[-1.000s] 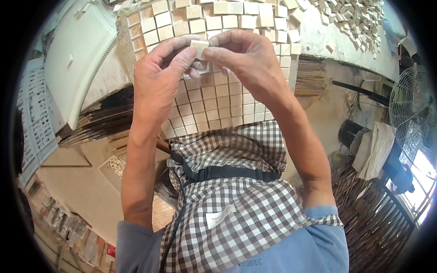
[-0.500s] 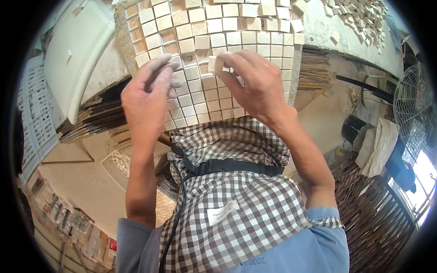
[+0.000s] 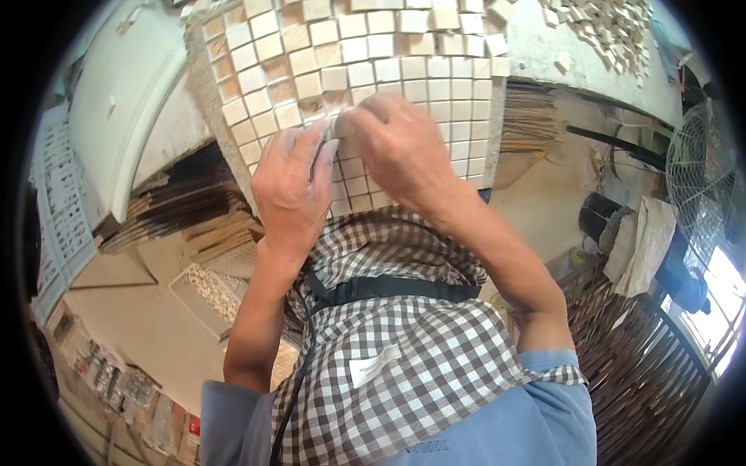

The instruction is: The person places small, white, cube-shaped wooden blocks into a grid-like structure. They pick up blocks from a pile and fit them into the grid one by one, occasionally adjusting their position to ensure a snug fit.

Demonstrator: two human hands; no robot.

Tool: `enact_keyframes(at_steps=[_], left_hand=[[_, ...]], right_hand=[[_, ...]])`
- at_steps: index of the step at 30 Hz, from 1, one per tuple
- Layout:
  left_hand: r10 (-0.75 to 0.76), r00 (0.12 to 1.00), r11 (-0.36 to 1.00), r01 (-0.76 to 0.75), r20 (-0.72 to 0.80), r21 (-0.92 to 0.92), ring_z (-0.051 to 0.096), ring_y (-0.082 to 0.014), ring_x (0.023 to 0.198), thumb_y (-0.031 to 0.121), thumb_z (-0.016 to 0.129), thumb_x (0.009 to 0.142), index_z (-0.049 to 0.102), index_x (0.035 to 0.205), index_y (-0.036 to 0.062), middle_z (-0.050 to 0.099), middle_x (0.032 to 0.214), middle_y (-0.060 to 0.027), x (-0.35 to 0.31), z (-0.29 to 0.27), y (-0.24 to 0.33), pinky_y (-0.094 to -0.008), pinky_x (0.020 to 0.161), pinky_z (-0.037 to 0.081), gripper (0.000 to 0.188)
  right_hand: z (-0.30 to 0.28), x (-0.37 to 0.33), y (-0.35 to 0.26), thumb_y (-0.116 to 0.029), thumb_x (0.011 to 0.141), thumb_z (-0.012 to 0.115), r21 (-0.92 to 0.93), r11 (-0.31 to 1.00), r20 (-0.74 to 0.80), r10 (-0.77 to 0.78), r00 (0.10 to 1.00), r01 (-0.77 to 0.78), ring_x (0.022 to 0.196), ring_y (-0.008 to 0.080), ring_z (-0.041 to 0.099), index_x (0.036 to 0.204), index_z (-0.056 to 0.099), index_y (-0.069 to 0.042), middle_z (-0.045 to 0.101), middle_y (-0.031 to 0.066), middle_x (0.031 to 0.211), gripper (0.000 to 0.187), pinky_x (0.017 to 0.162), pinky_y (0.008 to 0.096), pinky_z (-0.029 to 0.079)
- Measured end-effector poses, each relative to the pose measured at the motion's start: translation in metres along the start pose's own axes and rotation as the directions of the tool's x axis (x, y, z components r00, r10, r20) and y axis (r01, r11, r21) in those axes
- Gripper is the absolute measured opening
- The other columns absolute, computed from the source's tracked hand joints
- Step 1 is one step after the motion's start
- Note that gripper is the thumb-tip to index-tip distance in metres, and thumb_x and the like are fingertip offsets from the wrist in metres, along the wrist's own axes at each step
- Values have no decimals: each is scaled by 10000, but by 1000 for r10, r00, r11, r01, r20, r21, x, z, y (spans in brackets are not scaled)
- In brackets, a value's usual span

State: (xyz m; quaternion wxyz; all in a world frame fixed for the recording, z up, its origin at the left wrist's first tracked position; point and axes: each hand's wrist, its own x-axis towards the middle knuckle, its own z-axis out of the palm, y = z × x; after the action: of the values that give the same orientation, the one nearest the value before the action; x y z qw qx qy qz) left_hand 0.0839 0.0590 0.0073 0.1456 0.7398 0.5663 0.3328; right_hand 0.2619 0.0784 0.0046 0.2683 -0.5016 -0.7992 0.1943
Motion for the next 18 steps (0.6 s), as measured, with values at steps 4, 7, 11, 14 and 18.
enact_keyframes(at_steps=[4, 7, 11, 14, 18], left_hand=[[6, 1000, 1000, -6, -1, 26, 660, -332, 812, -18, 767, 841, 766, 1113, 78, 664, 916, -108, 6, 12, 1, -426, 718, 541, 289], [-73, 997, 996, 74, 22, -48, 658, -328, 812, 1, 752, 854, 756, 1070, 69, 636, 883, -108, 10, 9, 4, -439, 716, 546, 226], [-217, 965, 968, 232, 147, -93, 650, -333, 818, -3, 769, 856, 750, 1071, 62, 643, 899, -117, 13, 1, 8, -445, 731, 529, 226], [-91, 990, 992, 99, 105, -73, 629, -334, 836, 11, 777, 862, 740, 1079, 45, 653, 919, -124, 10, 4, 3, -438, 731, 519, 223], [-213, 959, 948, 249, 186, -198, 629, -239, 774, 9, 747, 902, 764, 1103, 31, 662, 896, -98, 10, -7, -2, -348, 692, 513, 203]], right_hand=[[-2, -2, -4, 5, 881, 637, 41, 999, 6, -1, 1000, 1, 911, 350, 643, 1078, 644, -13, 627, 144, 946, 198, 783, 446, 555], [-13, -6, -12, 6, 889, 663, 106, 994, -10, 16, 1000, -15, 894, 346, 664, 1086, 657, -14, 654, 146, 964, 198, 758, 444, 567], [-45, 3, 13, 40, 887, 700, 145, 989, -210, 11, 978, 20, 836, 325, 717, 1056, 698, -21, 726, 142, 980, 179, 707, 413, 594], [-95, 28, 62, 8, 906, 761, 161, 967, -395, 248, 884, -199, 852, 224, 759, 1061, 789, -19, 780, 132, 1013, 160, 736, 340, 604], [-136, 58, 145, -166, 908, 791, -55, 930, -434, 305, 847, -363, 832, 269, 726, 1121, 782, 9, 761, 169, 1026, 275, 785, 374, 583]])
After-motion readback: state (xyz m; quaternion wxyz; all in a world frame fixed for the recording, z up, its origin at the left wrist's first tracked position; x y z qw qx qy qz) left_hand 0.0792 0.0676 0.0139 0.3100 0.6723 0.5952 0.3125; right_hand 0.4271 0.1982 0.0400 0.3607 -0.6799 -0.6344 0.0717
